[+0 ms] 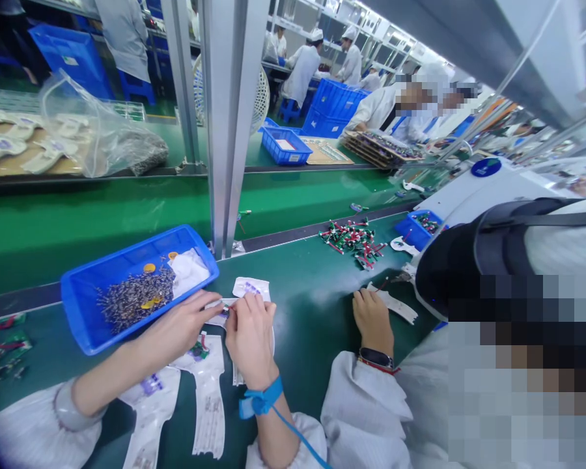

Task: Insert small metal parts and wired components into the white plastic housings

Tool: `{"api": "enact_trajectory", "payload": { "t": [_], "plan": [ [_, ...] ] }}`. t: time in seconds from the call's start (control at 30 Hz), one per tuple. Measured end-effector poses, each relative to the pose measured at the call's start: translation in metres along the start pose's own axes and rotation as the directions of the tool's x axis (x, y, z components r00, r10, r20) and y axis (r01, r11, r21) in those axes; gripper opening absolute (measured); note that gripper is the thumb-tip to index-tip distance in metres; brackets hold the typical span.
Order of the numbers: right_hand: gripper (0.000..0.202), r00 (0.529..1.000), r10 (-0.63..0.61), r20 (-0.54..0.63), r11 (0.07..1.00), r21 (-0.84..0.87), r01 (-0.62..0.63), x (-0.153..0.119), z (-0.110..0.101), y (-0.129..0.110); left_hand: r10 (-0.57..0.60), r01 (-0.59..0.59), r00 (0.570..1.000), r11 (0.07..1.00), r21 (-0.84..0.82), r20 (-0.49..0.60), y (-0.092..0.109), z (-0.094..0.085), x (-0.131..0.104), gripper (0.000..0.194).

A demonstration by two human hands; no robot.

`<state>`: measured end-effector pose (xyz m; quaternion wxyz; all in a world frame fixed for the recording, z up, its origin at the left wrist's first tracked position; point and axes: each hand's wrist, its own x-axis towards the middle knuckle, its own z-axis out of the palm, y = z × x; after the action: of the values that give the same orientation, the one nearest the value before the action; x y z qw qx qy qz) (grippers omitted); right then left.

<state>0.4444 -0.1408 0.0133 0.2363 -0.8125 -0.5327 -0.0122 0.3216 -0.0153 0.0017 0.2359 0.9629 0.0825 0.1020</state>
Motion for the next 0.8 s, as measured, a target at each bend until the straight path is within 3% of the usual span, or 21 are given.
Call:
{"api": "enact_trajectory", "payload": {
  "t": [0.27,0.37,0.53,0.8],
  "plan": [
    [0.02,1.0,-0.001,-0.001,1.0,-0.004,0.001,-0.001,0.0,-0.001,-0.104,0.09,0.993,0.969,-0.231,-0.051,0.006,-0.005,0.006,0.03],
    [0.02,1.0,-0.004,-0.002,1.0,0.001,0.004,-0.001,-0.001,-0.001,-0.189,0.167,0.979,0.959,-0.23,-0.078,0.009,-0.002,0.008,0.025],
    [0.021,1.0,-0.03,-0.005,0.999,-0.016,0.03,-0.002,-0.001,-0.001,-0.222,0.205,0.971,0.965,-0.166,-0.086,0.014,0.0,0.013,0.025],
    [0.023,0.999,-0.031,-0.011,1.0,0.007,0.031,-0.003,-0.002,0.001,-0.391,0.344,0.918,0.865,-0.364,-0.061,0.016,0.001,0.022,0.017]
  ]
}}
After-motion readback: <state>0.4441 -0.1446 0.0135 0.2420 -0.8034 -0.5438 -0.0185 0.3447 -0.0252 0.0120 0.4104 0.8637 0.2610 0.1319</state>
